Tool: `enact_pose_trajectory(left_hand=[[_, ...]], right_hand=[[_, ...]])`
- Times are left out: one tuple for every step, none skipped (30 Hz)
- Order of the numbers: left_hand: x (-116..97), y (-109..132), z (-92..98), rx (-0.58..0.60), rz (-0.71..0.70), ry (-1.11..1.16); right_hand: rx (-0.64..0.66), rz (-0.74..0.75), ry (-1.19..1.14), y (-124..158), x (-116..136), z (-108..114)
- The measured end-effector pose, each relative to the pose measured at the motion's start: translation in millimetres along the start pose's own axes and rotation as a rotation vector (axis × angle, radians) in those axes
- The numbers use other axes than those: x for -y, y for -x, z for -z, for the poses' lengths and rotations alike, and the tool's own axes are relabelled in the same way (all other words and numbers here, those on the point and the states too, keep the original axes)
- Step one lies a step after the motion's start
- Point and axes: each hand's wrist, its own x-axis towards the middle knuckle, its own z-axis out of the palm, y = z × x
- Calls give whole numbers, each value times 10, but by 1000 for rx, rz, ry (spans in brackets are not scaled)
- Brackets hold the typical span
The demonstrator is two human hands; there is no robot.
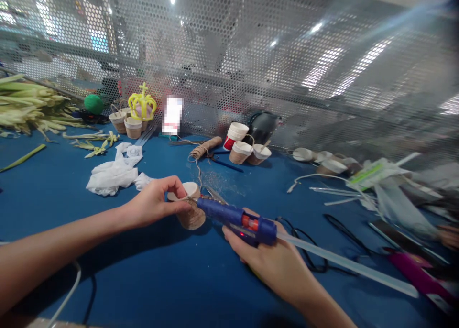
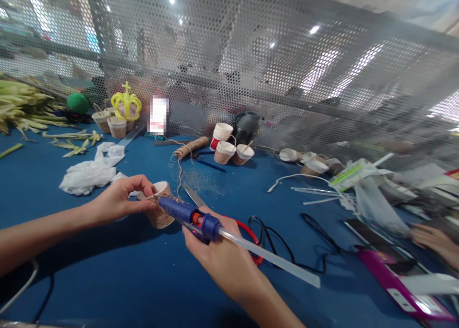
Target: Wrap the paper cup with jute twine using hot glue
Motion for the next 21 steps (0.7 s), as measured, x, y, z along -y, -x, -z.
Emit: enact_pose_trajectory(left_hand=[[4,0,0,0,0,-3],[8,1,-1,0,-1,-8],[13,1,-1,0,-2,-15],[17,1,0,1,-3,-19],[20,2,0,3,-4,-21],[22,2,2,8,-7,-20],[23,2,5,13,-11,-15],[24,2,8,21,-16,-9],[23,1,12,27,-23,-3],[21,0,17,35,-29,3],[20,-1,22,42,-32,8],[19,-1,27,47,-34,11],[19,-2,33,52,-34,15],[20,-2,38,57,-35,23],[22,-2,43,62,-38,33],[25,-2,48,68,-42,42],[29,-2,52,72,-48,50],[33,-3,55,76,-54,57],[36,-3,58,81,-57,63],[40,-5,60,85,-60,70],[43,-7,62,91,-62,79]], right_hand=[[-3,0,2,-1,-3,0],[-8,0,7,-2,-8,2],[-14,-2,14,-3,-17,5],[-20,-6,23,-5,-31,8],[-25,-12,34,-7,-47,10],[-29,-24,47,-10,-67,12],[-32,-39,60,-12,-90,12],[-39,-56,74,-14,-114,10],[-43,-70,85,-16,-138,7],[-48,-80,94,-17,-162,3],[-50,-89,102,-17,-184,-1],[-50,-95,101,-16,-204,-4],[-46,-95,93,-15,-222,-7],[-41,-94,80,-13,-238,-8],[-35,-91,65,-11,-253,-9],[-33,-87,50,-9,-267,-8],[-29,-80,38,-6,-282,-6],[-26,-71,32,-3,-295,-4],[-20,-69,28,-1,-308,-3],[-14,-72,23,1,-319,-2],[-6,-79,18,2,-327,-1]])
